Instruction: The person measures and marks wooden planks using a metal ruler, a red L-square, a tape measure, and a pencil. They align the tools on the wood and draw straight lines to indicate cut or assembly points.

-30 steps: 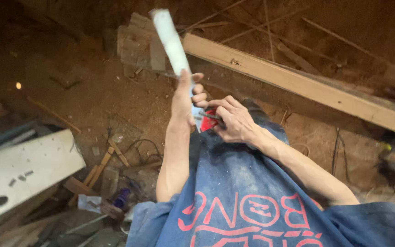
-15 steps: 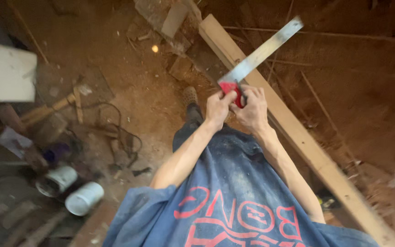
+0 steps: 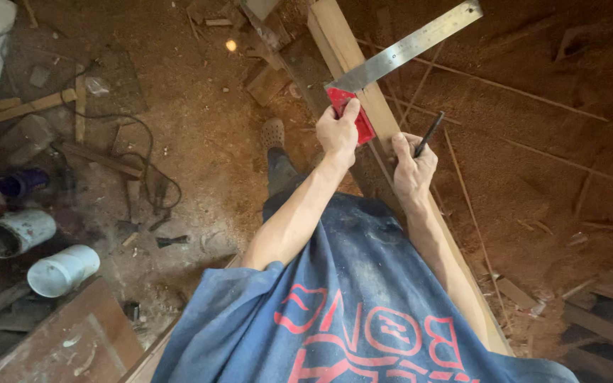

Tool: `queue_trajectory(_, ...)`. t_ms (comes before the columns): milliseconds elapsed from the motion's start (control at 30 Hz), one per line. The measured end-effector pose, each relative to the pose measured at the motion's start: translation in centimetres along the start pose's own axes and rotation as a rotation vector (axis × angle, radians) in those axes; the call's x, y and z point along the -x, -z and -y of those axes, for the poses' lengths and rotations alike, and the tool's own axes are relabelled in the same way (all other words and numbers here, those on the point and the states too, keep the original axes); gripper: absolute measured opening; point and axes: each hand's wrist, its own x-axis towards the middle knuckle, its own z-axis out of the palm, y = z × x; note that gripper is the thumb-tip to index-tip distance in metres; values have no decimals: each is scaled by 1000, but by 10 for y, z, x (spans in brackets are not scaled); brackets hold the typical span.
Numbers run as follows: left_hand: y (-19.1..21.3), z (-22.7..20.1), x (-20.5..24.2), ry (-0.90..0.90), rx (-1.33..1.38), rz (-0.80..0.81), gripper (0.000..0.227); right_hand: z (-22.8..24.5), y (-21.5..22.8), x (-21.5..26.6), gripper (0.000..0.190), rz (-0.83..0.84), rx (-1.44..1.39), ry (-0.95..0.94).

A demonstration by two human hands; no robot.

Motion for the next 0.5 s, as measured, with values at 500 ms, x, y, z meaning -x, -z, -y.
queue_trajectory(500, -1, 0, -1, -52, -189, -99, 28, -12, 5, -10, 40, 13, 48, 18)
